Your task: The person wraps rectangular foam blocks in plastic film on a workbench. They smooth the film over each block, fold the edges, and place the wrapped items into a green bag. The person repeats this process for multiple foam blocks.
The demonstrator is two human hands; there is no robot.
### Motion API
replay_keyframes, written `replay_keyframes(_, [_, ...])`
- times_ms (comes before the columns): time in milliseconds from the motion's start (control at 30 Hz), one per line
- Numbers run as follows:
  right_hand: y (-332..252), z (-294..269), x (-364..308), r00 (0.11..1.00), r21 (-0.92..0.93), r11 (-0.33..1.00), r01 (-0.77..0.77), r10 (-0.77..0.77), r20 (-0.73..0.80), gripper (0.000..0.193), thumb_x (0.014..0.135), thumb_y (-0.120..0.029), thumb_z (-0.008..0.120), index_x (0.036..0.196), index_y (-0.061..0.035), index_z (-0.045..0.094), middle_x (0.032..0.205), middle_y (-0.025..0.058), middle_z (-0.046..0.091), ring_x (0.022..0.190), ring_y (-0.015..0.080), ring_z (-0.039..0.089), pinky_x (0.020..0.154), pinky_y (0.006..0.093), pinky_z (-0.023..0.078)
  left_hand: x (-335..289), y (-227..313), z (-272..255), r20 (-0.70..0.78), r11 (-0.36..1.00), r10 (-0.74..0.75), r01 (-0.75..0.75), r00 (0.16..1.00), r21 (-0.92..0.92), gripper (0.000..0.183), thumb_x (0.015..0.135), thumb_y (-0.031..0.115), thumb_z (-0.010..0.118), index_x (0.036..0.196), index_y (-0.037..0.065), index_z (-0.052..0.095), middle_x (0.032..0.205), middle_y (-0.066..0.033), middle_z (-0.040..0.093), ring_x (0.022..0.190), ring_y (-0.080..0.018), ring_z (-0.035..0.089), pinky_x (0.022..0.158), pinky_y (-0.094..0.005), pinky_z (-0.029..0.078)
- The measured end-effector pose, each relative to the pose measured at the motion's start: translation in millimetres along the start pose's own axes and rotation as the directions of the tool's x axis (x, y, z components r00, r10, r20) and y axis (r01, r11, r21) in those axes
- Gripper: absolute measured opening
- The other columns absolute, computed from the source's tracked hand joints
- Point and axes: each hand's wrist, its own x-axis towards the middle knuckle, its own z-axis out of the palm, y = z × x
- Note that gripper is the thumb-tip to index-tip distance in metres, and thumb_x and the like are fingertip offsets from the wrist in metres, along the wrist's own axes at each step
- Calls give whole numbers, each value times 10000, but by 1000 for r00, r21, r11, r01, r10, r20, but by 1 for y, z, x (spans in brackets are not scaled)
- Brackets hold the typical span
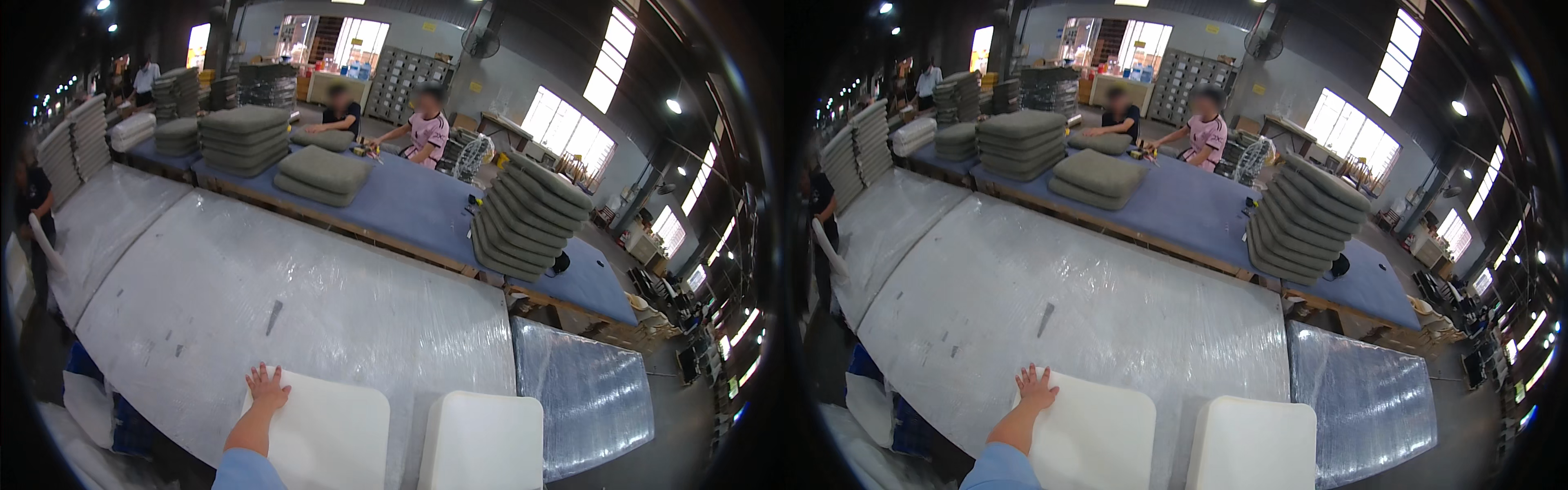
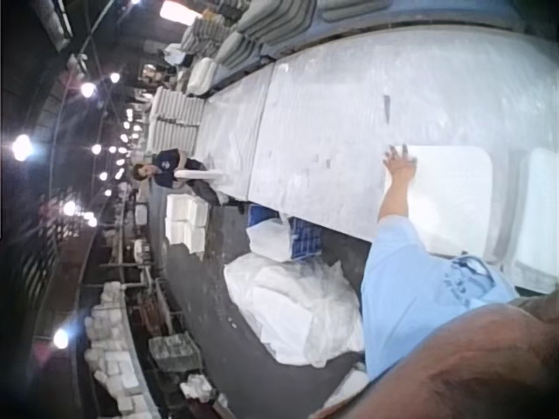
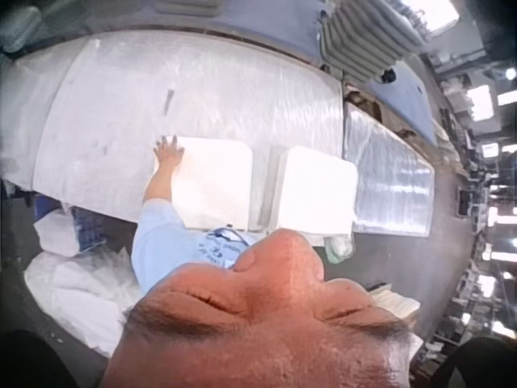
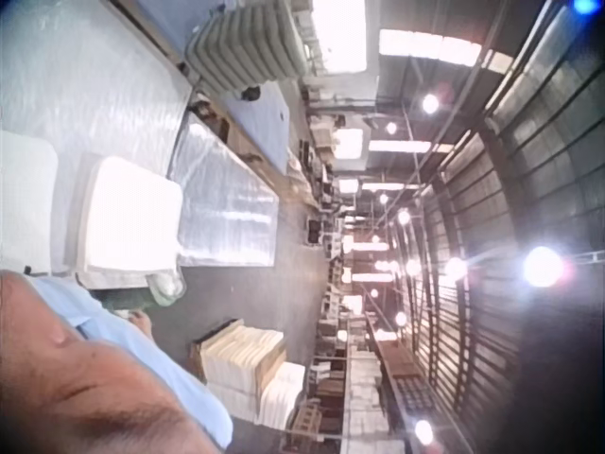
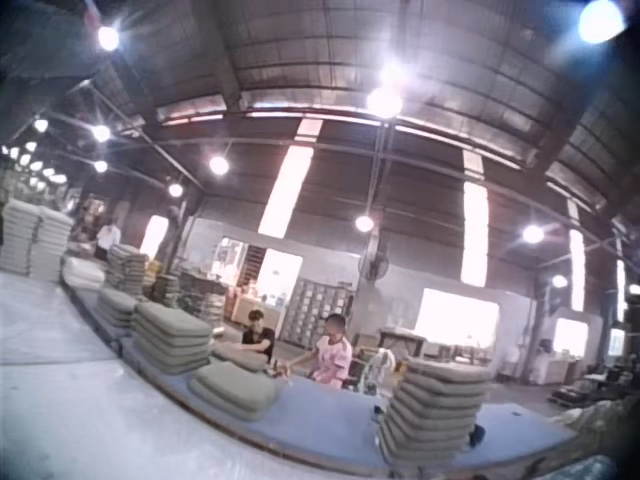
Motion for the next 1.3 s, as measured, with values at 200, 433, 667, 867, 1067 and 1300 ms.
replay_keyframes(200, [32, 12, 10, 999, 105, 994, 19, -22, 24, 365, 903, -266, 638, 1164, -21, 708, 1055, 200, 730, 986, 323, 687, 874, 403, 528, -51, 22, -16, -301, 993, -62, 30, 952, -111, 863, 925, 539, 604, 1627, 230, 210, 1687, -207, 51, 1540, -463, 29, 1223, -619, 56])
replay_keyframes(433, [62, 17, 24, 996, 178, 983, 54, -65, 60, 389, 901, -295, 644, 1166, -17, 708, 1078, 213, 725, 1017, 346, 682, 891, 415, 523, -207, 89, 134, -110, 796, 433, -437, 894, -419, 731, 950, 556, 581, 1542, 166, 407, 1615, -256, 274, 1503, -395, 256, 1200, -518, 278])
replay_keyframes(667, [128, 14, 25, 997, 255, 966, 32, -48, 59, 415, 900, -324, 650, 1168, -13, 707, 1100, 227, 720, 1049, 368, 677, 908, 427, 518, -291, 140, 158, 514, 566, 812, -590, 277, -576, 626, 985, 431, 594, 1473, 57, 477, 1412, -209, 577, 1314, -357, 533, 1124, -434, 402])
replay_keyframes(867, [205, -21, 72, 995, 111, 989, 100, -99, -17, 464, 897, -387, 666, 1168, -13, 715, 1114, 236, 719, 1071, 391, 670, 917, 439, 510, -272, 192, 141, 83, 753, 649, -622, 757, -213, 565, 996, 440, 580, 1449, 106, 527, 1331, -174, 643, 1224, -317, 619, 1054, -414, 478])
replay_keyframes(1067, [276, -62, 92, 998, 215, 977, 1, -15, 64, 460, 895, -384, 674, 1166, -15, 718, 1099, 228, 725, 1042, 376, 677, 897, 440, 516, -348, 288, 145, -20, 650, 546, -438, 838, -621, 528, 1008, 422, 579, 1444, 128, 530, 1268, -124, 684, 1062, -270, 670, 935, -367, 529])
replay_keyframes(1300, [324, -90, 121, 990, 277, 961, -21, -18, 139, 460, 894, -381, 682, 1171, -16, 718, 1083, 215, 732, 1009, 350, 686, 876, 433, 523, -466, 345, 207, 314, 589, 806, -627, 502, -510, 572, 1004, 380, 581, 1440, 17, 507, 1371, -232, 603, 1287, -377, 554, 1120, -426, 405])
